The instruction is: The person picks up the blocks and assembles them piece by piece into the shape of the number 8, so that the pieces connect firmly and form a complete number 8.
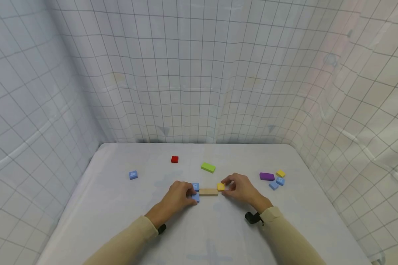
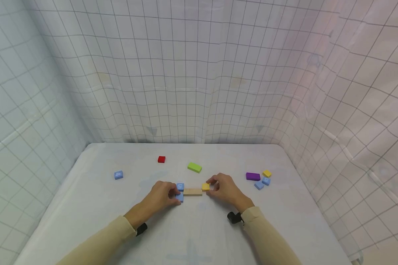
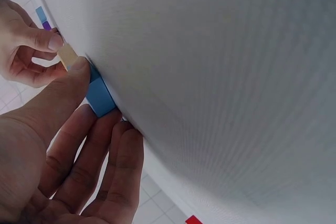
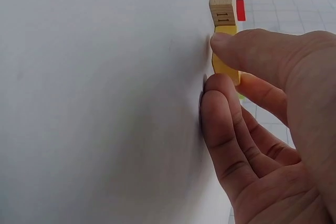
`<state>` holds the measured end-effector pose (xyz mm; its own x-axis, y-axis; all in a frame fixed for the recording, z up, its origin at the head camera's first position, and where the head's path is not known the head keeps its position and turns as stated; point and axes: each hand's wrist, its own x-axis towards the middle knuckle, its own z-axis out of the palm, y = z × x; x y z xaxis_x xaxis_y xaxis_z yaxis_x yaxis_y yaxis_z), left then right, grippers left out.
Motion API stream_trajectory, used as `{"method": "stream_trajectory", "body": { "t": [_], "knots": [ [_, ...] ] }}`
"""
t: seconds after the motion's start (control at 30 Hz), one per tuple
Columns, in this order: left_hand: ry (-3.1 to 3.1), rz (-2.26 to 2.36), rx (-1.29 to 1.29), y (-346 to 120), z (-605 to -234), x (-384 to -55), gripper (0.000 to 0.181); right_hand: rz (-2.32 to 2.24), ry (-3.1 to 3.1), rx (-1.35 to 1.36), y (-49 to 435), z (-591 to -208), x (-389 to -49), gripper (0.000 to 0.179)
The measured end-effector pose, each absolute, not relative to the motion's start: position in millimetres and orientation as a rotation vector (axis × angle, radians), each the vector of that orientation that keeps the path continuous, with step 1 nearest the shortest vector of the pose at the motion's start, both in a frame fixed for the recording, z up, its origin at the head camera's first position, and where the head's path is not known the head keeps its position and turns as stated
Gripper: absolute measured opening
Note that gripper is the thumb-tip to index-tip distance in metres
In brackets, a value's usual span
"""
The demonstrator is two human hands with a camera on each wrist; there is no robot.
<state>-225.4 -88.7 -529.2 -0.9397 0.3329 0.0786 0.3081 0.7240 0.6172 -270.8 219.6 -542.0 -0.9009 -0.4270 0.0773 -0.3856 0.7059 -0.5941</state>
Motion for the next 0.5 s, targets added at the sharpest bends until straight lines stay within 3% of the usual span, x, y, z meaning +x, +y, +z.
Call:
{"method": "stream_trajectory", "body": {
  "t": [0.23,0.5],
  "knots": [
    [2.875,1.015,0.536,-89.3,-527.8,-223.7,0.028,-0.932,2.870,-0.680,237.3,-541.8,-267.1,0.043],
    [2.869,1.003,0.530,-89.6,-529.7,-226.6,0.027,-0.907,2.919,-0.616,264.8,-537.7,-259.4,0.044]
  ]
}}
